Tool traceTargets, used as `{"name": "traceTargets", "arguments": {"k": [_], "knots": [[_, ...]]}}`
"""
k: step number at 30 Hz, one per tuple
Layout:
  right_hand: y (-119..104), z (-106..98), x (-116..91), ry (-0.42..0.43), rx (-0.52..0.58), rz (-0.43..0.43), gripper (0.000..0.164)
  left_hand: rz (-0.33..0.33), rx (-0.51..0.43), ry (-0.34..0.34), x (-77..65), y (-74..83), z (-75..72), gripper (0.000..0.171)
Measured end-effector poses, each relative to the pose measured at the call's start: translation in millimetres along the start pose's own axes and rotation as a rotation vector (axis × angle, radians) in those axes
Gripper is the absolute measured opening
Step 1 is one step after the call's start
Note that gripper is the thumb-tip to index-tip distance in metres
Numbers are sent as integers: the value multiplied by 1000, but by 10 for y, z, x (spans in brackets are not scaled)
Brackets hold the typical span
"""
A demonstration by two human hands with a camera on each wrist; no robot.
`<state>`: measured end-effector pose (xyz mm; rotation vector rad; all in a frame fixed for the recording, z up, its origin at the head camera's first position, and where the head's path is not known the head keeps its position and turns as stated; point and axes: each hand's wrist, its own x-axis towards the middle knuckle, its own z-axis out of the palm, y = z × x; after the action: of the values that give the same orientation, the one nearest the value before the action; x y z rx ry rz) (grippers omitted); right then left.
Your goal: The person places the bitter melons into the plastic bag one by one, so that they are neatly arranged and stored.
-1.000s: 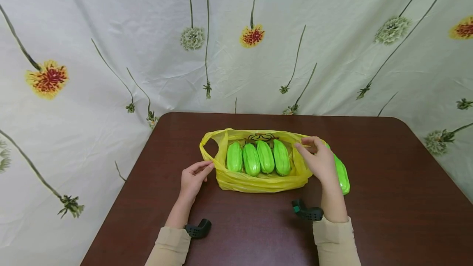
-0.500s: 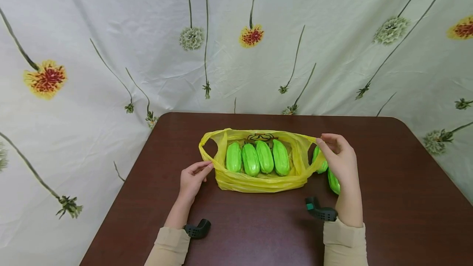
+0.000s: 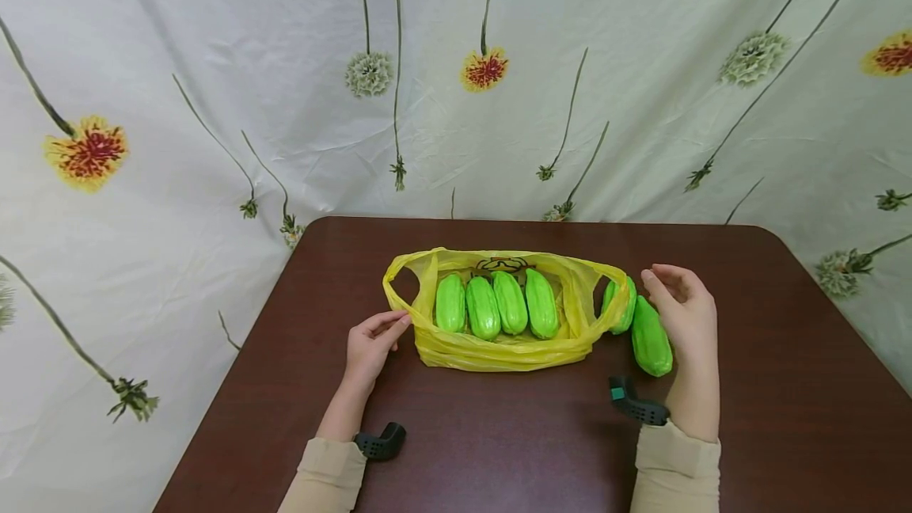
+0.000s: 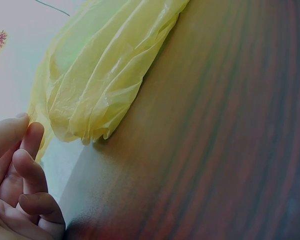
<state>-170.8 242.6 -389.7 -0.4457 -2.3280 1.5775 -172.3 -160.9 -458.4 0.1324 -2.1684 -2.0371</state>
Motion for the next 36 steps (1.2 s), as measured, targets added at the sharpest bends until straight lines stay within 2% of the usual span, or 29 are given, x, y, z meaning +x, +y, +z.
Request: {"name": "traceTargets", "arguments": {"k": [2, 5, 6, 11, 14, 16, 18, 23, 26, 29, 36], "knots": [[205, -20, 119, 16, 14, 17, 49, -2, 1, 0, -1, -4, 0, 23], [358, -54, 202, 41, 5, 23, 52, -1, 3, 1, -2, 0, -2, 22], [272, -78, 142, 44, 4, 32, 53, 1, 2, 1, -3, 1, -3, 22], [280, -166, 95, 85, 36, 36, 49, 10, -7, 2, -6, 5, -4, 21], [316, -213, 99, 91, 44, 81, 48, 12, -13, 4, -5, 7, -3, 21], [321, -235, 97, 91, 11, 114, 53, 12, -17, 6, -6, 9, -2, 21], [457, -266, 161, 86, 41, 130, 51, 15, -20, 7, -6, 9, -2, 21], [965, -299, 415, 95, 114, 160, 50, 33, -31, 12, -6, 9, -7, 20], [1143, -298, 501, 90, 118, 171, 52, 37, -33, 15, -7, 8, -7, 20], [1212, -283, 524, 85, 118, 183, 52, 32, -29, 18, -8, 10, -3, 21], [1221, -232, 495, 47, 91, 209, 54, 18, -30, 25, -7, 15, 3, 22]]}}
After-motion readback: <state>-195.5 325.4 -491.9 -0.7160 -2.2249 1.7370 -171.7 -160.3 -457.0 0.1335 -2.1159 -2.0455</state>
